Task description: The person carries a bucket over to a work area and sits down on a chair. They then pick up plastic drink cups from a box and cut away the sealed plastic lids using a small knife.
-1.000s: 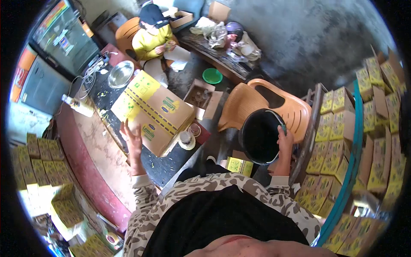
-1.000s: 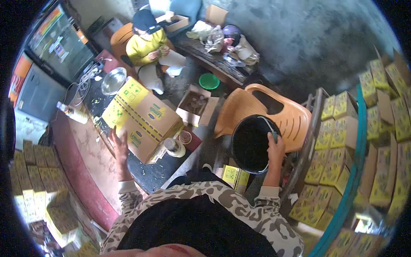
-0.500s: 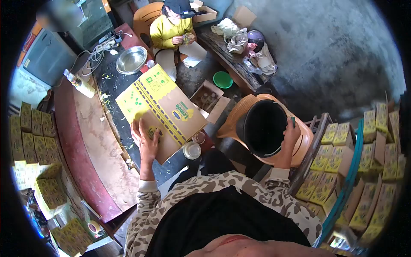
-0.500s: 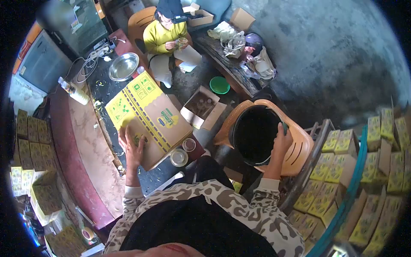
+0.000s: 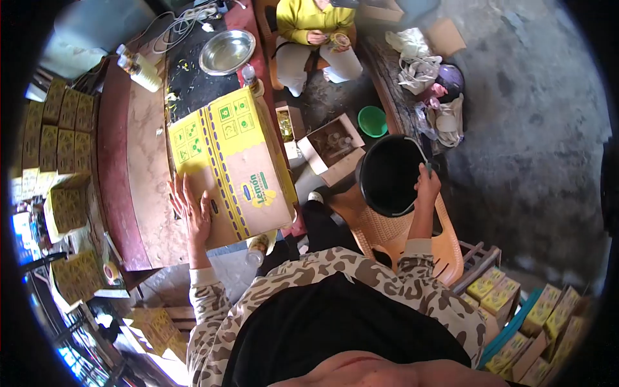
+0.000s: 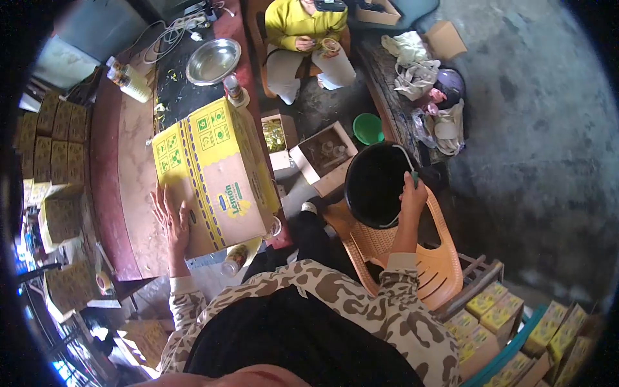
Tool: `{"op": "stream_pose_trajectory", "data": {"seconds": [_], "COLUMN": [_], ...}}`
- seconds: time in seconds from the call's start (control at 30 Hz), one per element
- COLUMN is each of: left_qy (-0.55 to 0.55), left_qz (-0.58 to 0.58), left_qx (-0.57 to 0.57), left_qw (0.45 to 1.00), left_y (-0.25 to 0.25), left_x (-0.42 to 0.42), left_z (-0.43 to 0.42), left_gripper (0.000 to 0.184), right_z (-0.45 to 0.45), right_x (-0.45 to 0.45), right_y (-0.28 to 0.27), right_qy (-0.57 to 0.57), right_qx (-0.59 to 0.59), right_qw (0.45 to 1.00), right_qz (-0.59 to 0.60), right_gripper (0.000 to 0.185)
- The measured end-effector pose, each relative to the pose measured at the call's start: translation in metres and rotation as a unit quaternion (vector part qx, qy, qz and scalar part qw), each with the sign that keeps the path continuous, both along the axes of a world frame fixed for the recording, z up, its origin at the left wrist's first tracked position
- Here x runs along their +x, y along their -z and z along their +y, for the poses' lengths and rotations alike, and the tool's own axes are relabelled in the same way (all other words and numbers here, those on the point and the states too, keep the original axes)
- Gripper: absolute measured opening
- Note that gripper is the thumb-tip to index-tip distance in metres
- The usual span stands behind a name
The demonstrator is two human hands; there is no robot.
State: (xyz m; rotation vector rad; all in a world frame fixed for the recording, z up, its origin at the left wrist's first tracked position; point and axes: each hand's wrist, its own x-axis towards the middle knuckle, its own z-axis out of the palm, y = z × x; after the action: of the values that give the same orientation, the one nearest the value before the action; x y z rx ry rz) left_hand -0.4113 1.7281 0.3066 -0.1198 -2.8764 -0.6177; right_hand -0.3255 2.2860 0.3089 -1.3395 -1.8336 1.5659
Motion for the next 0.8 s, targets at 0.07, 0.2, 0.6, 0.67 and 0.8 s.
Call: {"op": "stream_pose_trajectory", "data": {"seconds": [0.07,0.2,0.6,0.67,0.8], "left_qy": [-0.004,-0.008,-0.027,-0.035,-0.031], "left_qz": [-0.004,0.004,0.046,0.041,0.043], "left_qx": [-0.009,0.003,0.051,0.050,0.056], "left_qw": [1.000,1.000,0.997,0.997,0.997], "left_y": [-0.003,-0.001,0.018,0.019,0.019], "left_x": [-0.001,-0.001,0.001,0.000,-0.002], "left_z": [0.002,0.000,-0.007,-0.008,-0.007], "left_gripper": [0.065,0.063,0.065,0.065,0.066], "right_z": [0.003,0.014,0.012,0.001,-0.004], "right_x": [-0.019,-0.033,-0.012,-0.009,-0.010], "right_y": [-0.008,-0.010,-0.075,-0.077,-0.074], "right_qy": [-0.004,-0.023,0.021,0.017,-0.018], "right_qx": [0.013,0.062,0.118,0.117,0.125], "right_qw": [1.000,0.997,0.985,0.984,0.981], "right_qz": [0.026,0.049,0.121,0.130,0.149], "right_gripper": [0.023,0.022,0.027,0.027,0.027]}}
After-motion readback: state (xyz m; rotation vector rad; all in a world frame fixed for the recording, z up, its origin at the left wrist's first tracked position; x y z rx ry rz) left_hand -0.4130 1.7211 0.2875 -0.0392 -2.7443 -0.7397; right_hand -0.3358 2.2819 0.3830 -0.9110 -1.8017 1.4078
